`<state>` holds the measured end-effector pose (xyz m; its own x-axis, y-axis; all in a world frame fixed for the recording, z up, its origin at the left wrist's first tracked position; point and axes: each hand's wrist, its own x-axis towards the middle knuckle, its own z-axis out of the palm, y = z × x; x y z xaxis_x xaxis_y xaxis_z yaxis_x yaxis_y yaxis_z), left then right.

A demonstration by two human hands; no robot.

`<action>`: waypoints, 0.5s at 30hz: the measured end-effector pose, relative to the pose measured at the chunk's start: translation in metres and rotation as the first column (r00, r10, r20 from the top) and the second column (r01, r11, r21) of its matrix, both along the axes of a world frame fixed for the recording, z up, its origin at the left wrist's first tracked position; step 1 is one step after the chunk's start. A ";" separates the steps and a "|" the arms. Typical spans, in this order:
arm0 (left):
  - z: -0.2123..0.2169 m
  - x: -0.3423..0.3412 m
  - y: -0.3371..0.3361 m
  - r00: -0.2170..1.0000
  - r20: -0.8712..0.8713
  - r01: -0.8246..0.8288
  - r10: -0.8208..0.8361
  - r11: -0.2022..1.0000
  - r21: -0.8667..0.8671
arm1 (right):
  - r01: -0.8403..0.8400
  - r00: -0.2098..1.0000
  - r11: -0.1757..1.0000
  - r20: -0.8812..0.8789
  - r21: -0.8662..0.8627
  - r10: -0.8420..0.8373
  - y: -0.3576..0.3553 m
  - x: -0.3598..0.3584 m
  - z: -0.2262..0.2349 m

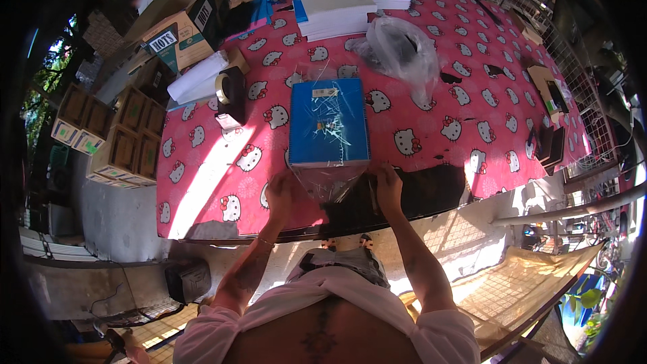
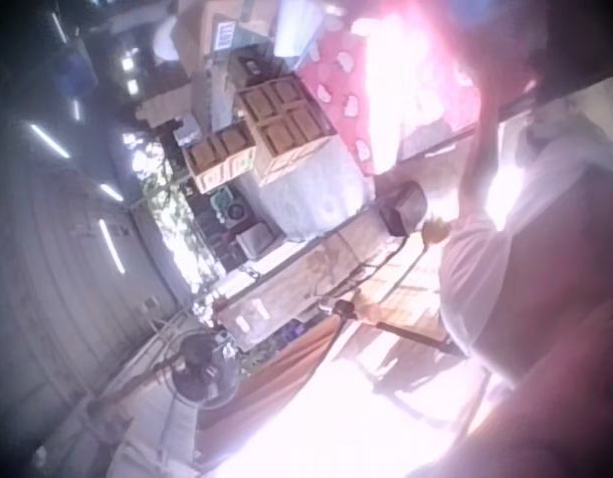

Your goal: The person places notebooks into plastic bags, seals them with tape, hands them to another person, and then packs loose notebooks and other wrapped items into a cardboard box.

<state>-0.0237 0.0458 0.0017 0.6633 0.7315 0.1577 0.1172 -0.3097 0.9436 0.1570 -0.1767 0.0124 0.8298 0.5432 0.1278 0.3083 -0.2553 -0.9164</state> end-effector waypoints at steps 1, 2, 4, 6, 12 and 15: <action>0.001 -0.004 -0.001 0.971 0.092 -0.102 0.223 0.726 -0.680 | 0.238 0.780 0.929 -0.626 0.284 -0.009 -0.001 -0.003 0.001; 0.001 -0.002 0.002 0.971 0.088 -0.106 0.224 0.727 -0.679 | 0.238 0.777 0.929 -0.629 0.284 -0.007 0.003 -0.002 0.001; 0.005 0.013 0.014 0.976 0.168 0.057 0.141 0.573 -0.818 | 0.221 0.708 0.904 -0.697 0.367 0.110 0.016 0.006 0.002; 0.008 0.016 0.008 0.972 0.186 0.068 0.144 0.586 -0.807 | 0.200 0.755 0.907 -0.649 0.371 0.099 0.017 0.009 -0.010; 0.017 0.018 0.006 0.993 -0.049 -0.120 0.110 0.886 -0.449 | 0.172 0.965 0.981 -0.214 0.091 -0.149 0.016 -0.003 -0.013; 0.006 0.011 0.008 0.936 -0.285 -0.090 0.207 0.923 0.375 | 0.137 0.898 0.973 0.438 -0.188 -0.041 0.020 -0.014 0.002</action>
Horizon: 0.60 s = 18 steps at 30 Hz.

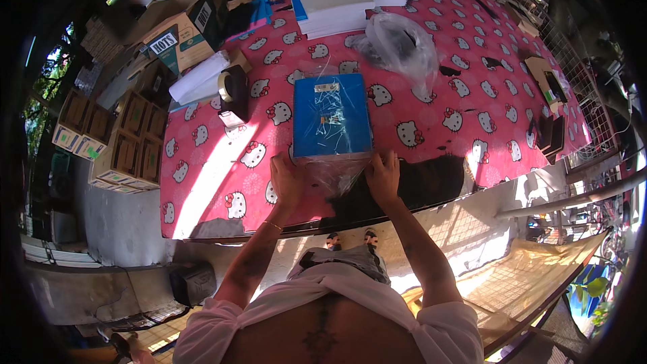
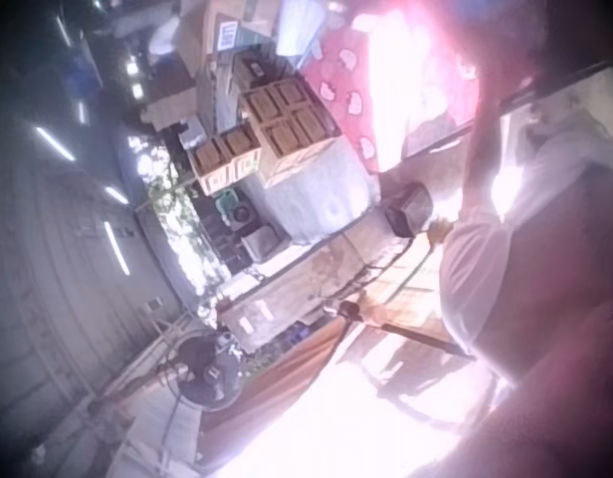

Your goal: The person places notebooks into plastic bags, seals them with tape, hands them to another person, and then packs loose notebooks and other wrapped items into a cardboard box.

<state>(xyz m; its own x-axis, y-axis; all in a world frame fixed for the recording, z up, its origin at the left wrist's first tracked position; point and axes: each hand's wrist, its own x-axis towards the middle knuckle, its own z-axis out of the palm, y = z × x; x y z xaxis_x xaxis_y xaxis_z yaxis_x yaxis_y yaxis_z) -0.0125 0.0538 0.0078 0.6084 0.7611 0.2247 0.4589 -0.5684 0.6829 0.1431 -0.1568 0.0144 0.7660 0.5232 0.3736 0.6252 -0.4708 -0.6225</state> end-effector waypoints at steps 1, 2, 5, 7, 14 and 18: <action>0.001 0.000 -0.003 0.991 -0.099 0.125 -0.093 0.906 0.405 | -0.076 0.899 0.970 0.406 -0.231 0.167 -0.001 -0.002 0.002; 0.002 0.003 -0.001 0.989 -0.103 0.137 -0.105 0.905 0.403 | -0.066 0.902 0.970 0.402 -0.232 0.157 0.001 -0.003 -0.001; -0.001 0.014 0.003 0.712 -0.288 0.666 -0.641 0.486 0.566 | -0.269 0.820 0.912 0.424 -0.309 0.385 0.010 -0.001 -0.019; -0.006 0.014 -0.010 0.800 -0.398 0.581 -0.449 0.412 0.702 | -0.277 0.840 0.882 0.349 -0.382 0.415 0.010 -0.006 -0.027; 0.014 0.009 -0.037 0.784 -0.341 0.619 -0.519 0.611 0.493 | -0.324 0.900 0.882 0.175 -0.343 0.399 0.003 -0.010 -0.014; 0.032 0.030 -0.030 0.794 -0.199 0.585 -0.575 0.633 0.507 | -0.241 0.943 0.927 0.156 -0.286 0.293 0.009 -0.007 -0.020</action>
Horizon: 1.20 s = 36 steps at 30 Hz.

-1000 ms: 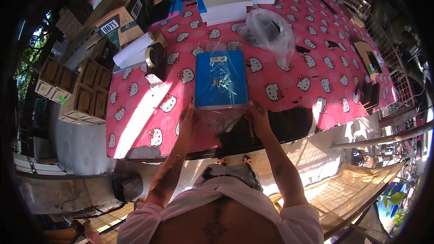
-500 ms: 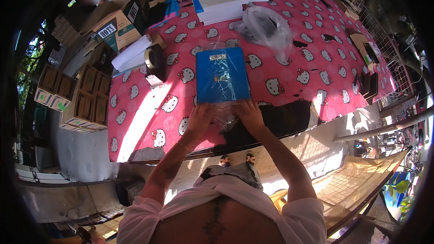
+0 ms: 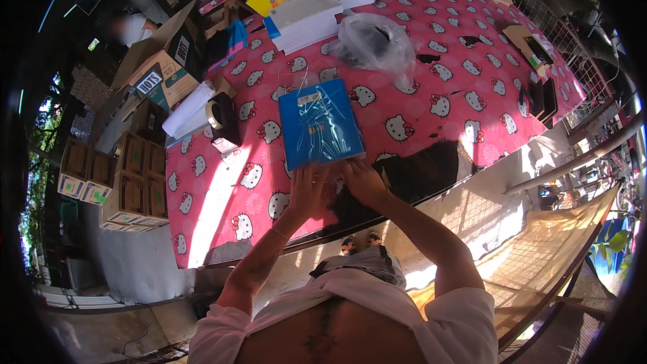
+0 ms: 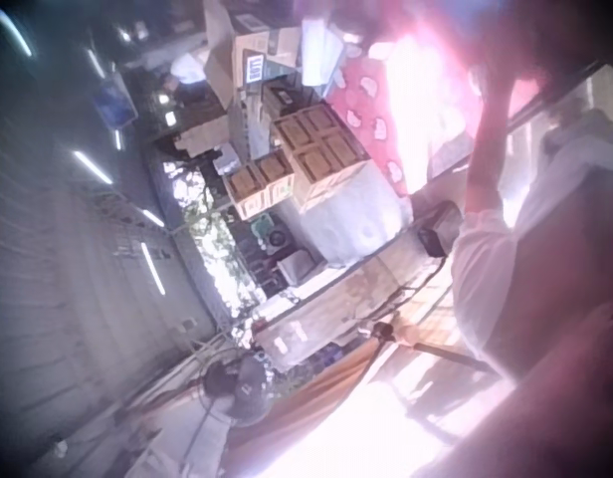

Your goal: The person places notebooks into plastic bags, seals them with tape, hands them to another person, and then packs loose notebooks and other wrapped items into a cardboard box.

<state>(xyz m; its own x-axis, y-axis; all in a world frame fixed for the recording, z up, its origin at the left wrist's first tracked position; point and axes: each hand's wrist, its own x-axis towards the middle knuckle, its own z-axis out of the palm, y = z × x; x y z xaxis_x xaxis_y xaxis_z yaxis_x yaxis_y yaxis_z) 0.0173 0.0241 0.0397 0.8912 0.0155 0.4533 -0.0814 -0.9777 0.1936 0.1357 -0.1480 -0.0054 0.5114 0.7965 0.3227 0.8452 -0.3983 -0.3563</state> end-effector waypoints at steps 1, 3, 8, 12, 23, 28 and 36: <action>0.003 0.006 0.007 0.999 0.010 0.038 -0.037 0.996 -0.080 | 0.019 0.998 0.999 0.053 0.042 -0.021 0.003 -0.004 -0.001; 0.014 0.011 0.016 0.998 -0.034 0.043 -0.048 0.991 -0.128 | 0.082 0.993 0.995 0.079 0.057 -0.087 0.001 -0.019 0.016; 0.023 0.024 0.039 0.979 -0.176 0.041 -0.099 0.951 -0.307 | 0.204 0.954 0.945 0.164 0.255 -0.250 0.020 -0.013 0.066; 0.037 0.055 0.054 0.951 -0.274 0.016 -0.144 0.906 -0.422 | -0.218 0.970 0.972 -0.092 0.086 0.226 0.048 0.045 0.045; 0.036 0.060 0.067 0.935 -0.146 0.291 -0.323 0.934 -0.206 | -0.068 0.989 0.982 0.143 0.177 0.043 0.057 0.036 0.082; 0.044 0.074 0.073 0.871 -0.394 0.186 -0.295 0.938 -0.292 | -0.189 0.962 0.978 -0.218 -0.089 0.166 0.065 0.044 0.051; 0.049 0.094 0.070 0.786 -0.615 -0.074 0.066 0.997 0.012 | 0.286 0.936 0.947 -0.168 -0.143 -0.308 0.068 0.044 0.077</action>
<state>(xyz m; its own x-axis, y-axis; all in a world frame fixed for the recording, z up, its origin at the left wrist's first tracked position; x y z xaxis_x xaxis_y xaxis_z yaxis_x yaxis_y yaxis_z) 0.1114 0.0939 0.0883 0.9775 0.0906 -0.1903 0.1273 -0.9734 0.1905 0.1793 -0.0802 0.0715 0.7723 0.6249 0.1147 0.6051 -0.6685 -0.4324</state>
